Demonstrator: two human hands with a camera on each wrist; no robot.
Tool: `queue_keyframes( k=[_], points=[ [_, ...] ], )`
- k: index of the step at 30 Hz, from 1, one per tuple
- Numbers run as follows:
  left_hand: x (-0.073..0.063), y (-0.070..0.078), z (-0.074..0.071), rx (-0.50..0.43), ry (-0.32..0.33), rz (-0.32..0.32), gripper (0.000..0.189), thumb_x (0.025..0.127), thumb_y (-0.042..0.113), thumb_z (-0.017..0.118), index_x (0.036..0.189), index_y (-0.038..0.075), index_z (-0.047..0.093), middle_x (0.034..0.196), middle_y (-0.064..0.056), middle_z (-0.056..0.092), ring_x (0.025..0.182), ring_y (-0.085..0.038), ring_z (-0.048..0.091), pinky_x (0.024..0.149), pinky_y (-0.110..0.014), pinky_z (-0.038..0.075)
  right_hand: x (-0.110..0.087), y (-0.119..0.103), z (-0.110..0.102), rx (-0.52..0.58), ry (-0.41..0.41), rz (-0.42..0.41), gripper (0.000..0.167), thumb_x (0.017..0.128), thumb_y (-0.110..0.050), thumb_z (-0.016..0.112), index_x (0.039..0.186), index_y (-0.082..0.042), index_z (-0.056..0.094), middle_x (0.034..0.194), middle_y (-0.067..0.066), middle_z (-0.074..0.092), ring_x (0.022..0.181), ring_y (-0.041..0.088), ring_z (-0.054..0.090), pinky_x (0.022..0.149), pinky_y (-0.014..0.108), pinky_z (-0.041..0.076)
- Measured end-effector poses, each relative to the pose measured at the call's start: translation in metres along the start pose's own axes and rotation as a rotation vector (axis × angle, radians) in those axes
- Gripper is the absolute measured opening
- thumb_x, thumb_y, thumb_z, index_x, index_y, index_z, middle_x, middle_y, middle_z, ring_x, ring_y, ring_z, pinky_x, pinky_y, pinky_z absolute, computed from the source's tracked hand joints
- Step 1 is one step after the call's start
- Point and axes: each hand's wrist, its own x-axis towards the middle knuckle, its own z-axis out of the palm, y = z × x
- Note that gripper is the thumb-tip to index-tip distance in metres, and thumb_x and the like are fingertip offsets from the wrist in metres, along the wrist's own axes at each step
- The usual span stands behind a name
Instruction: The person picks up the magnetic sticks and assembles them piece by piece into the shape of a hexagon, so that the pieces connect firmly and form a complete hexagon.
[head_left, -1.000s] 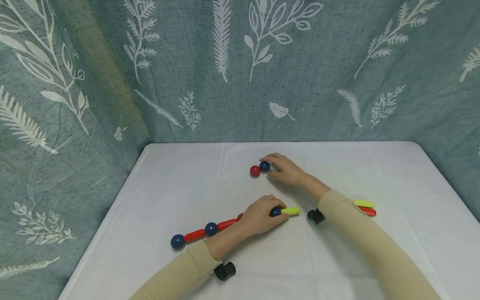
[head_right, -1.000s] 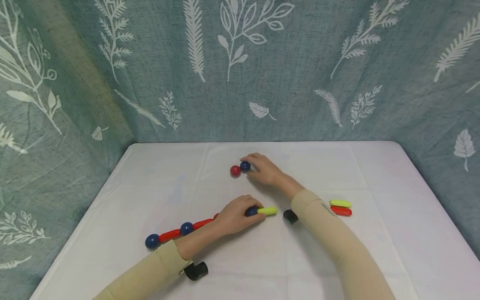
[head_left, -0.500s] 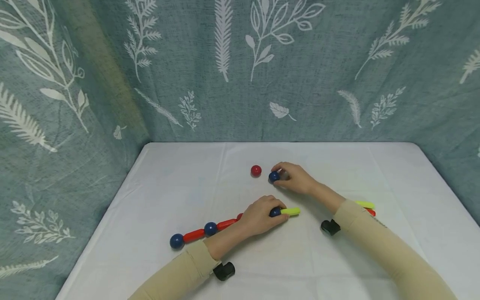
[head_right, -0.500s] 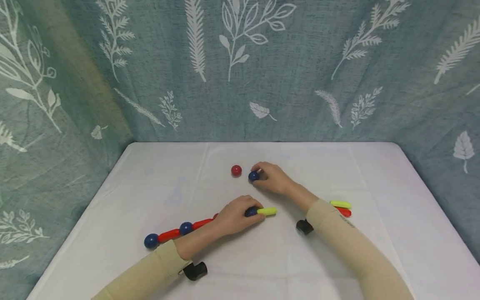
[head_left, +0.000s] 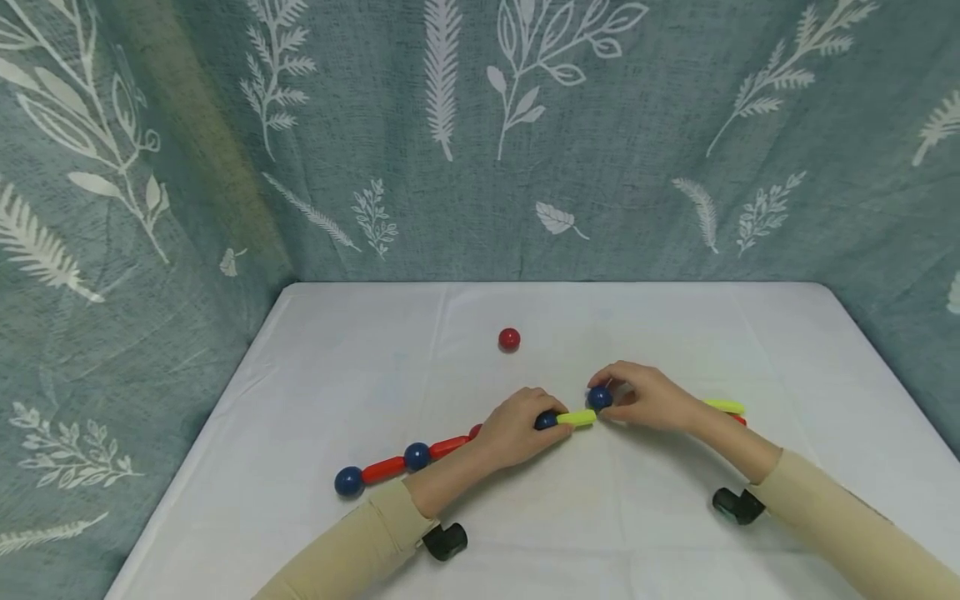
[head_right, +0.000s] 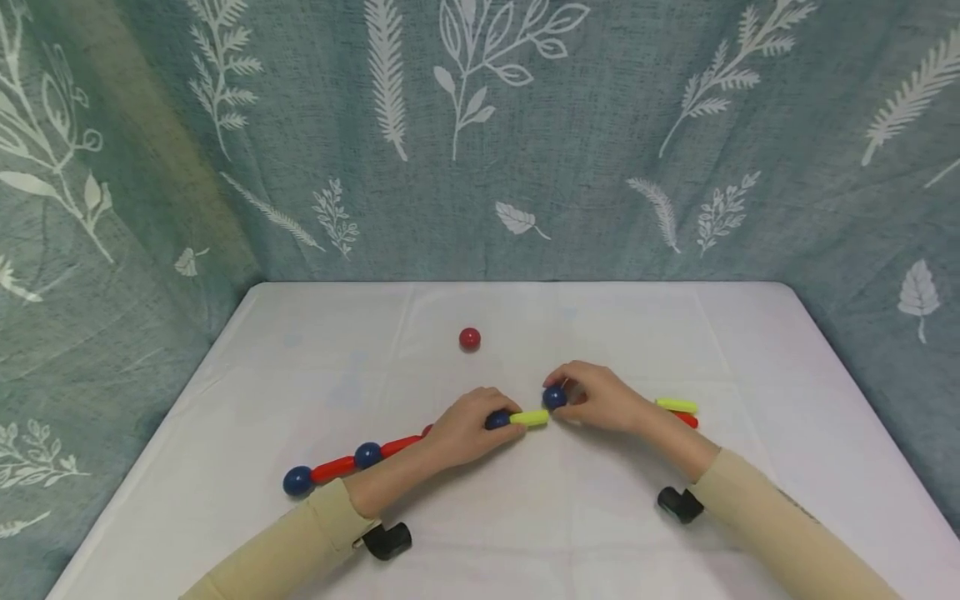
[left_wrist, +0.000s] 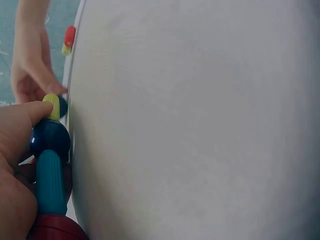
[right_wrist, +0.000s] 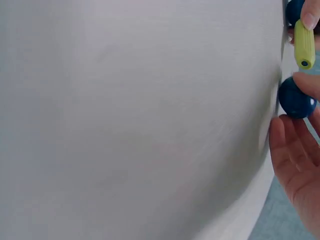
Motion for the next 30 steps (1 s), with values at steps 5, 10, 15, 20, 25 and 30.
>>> queue_keyframes(
  k=[5,10,15,20,25,30],
  points=[
    [0.000,0.002,-0.003,-0.002,0.002,-0.009,0.022,0.092,0.030,0.069,0.106,0.014,0.072,0.099,0.002,0.066,0.092,-0.012,0.056,0.079,-0.022,0.046,-0.014,-0.002,-0.001,0.032,-0.018,0.021,0.037,0.086,-0.013,0.076,0.119,-0.008,0.062,0.115,0.005,0.061,0.096,0.017,0.060,0.077,0.028,0.054],
    [0.001,0.003,-0.002,0.001,0.004,-0.014,0.023,0.091,0.030,0.069,0.106,0.013,0.072,0.098,0.002,0.066,0.092,-0.012,0.056,0.079,-0.022,0.046,-0.017,-0.001,0.003,0.046,-0.022,0.004,0.036,0.086,-0.016,0.076,0.119,-0.007,0.063,0.115,0.006,0.062,0.096,0.018,0.060,0.076,0.028,0.054],
    [0.000,0.003,-0.003,0.018,0.008,-0.010,0.022,0.092,0.029,0.069,0.106,0.012,0.072,0.098,0.001,0.067,0.091,-0.013,0.056,0.077,-0.022,0.046,-0.013,-0.003,0.008,-0.017,-0.010,-0.055,0.032,0.087,-0.016,0.075,0.116,-0.011,0.064,0.112,-0.001,0.062,0.096,0.013,0.058,0.079,0.029,0.052],
    [-0.009,0.004,-0.013,0.092,-0.032,-0.009,0.030,0.093,0.032,0.067,0.115,0.013,0.068,0.106,0.000,0.065,0.096,-0.014,0.057,0.079,-0.025,0.048,-0.002,-0.008,0.016,-0.088,-0.036,-0.122,0.023,0.090,-0.023,0.072,0.113,-0.020,0.066,0.110,-0.009,0.063,0.099,0.010,0.056,0.086,0.033,0.047],
    [-0.030,-0.009,-0.037,0.130,-0.037,-0.037,0.036,0.091,0.031,0.069,0.120,0.009,0.065,0.104,-0.002,0.065,0.092,-0.015,0.058,0.077,-0.032,0.051,0.003,-0.012,0.017,-0.151,-0.033,-0.079,0.020,0.091,-0.025,0.070,0.111,-0.020,0.068,0.106,-0.009,0.064,0.097,0.012,0.057,0.086,0.036,0.048],
    [-0.056,-0.029,-0.064,0.137,0.015,-0.168,0.033,0.088,0.027,0.073,0.114,0.008,0.068,0.102,-0.004,0.066,0.091,-0.018,0.061,0.076,-0.036,0.052,0.003,-0.003,0.008,-0.175,0.041,-0.004,0.019,0.091,-0.024,0.071,0.108,-0.017,0.069,0.104,-0.005,0.066,0.095,0.015,0.059,0.083,0.038,0.048]
  ],
)
